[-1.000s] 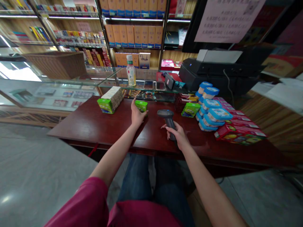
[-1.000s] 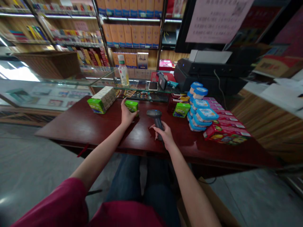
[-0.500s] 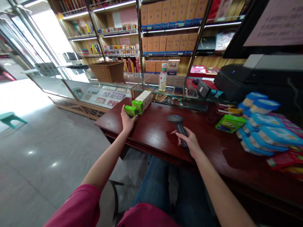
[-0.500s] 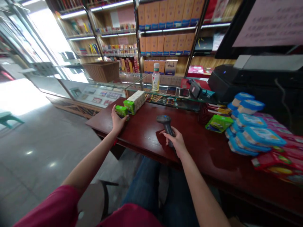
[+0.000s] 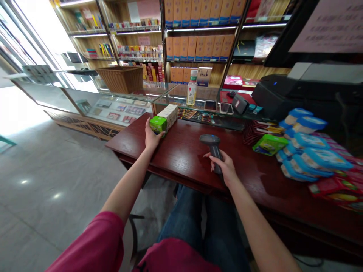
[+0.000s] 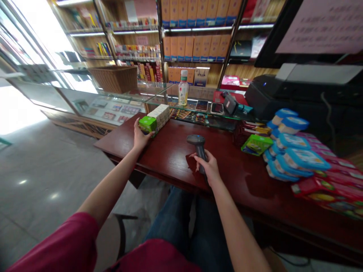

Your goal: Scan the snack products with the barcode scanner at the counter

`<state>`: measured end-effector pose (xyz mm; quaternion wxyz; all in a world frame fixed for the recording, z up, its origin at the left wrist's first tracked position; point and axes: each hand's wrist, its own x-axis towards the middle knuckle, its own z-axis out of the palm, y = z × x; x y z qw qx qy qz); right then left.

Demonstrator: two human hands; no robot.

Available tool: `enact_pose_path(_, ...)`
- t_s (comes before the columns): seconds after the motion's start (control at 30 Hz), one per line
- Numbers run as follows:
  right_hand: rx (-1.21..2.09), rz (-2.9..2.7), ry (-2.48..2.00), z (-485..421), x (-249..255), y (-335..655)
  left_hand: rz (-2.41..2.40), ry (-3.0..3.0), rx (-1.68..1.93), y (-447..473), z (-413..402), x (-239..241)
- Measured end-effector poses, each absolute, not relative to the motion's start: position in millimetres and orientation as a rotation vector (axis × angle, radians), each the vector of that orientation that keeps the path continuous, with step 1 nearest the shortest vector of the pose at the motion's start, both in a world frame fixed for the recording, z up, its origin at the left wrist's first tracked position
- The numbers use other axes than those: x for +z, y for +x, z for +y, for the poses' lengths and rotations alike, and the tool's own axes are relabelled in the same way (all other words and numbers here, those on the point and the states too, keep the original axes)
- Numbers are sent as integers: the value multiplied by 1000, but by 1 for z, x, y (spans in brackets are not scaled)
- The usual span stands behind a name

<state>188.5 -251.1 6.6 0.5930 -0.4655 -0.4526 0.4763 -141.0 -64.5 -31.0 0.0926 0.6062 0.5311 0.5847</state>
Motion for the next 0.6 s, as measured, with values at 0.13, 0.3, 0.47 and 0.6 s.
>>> enact_pose_path(0.13,885,-887,-1061,-256,4,201,1605,1803,1740,-141,-76,-25)
enact_pose_path(0.3,693,-835,-1085,-273,3,255,1694,2062,1755,-106,-115,-12)
enact_pose_path(0.47,475,-851,-1191,-291,0,313,1086,2500,1409,1,-148,-7)
enact_pose_path(0.6,273,-778,-1258,-300,-10,331,668,2665,1176,118,-152,-9)
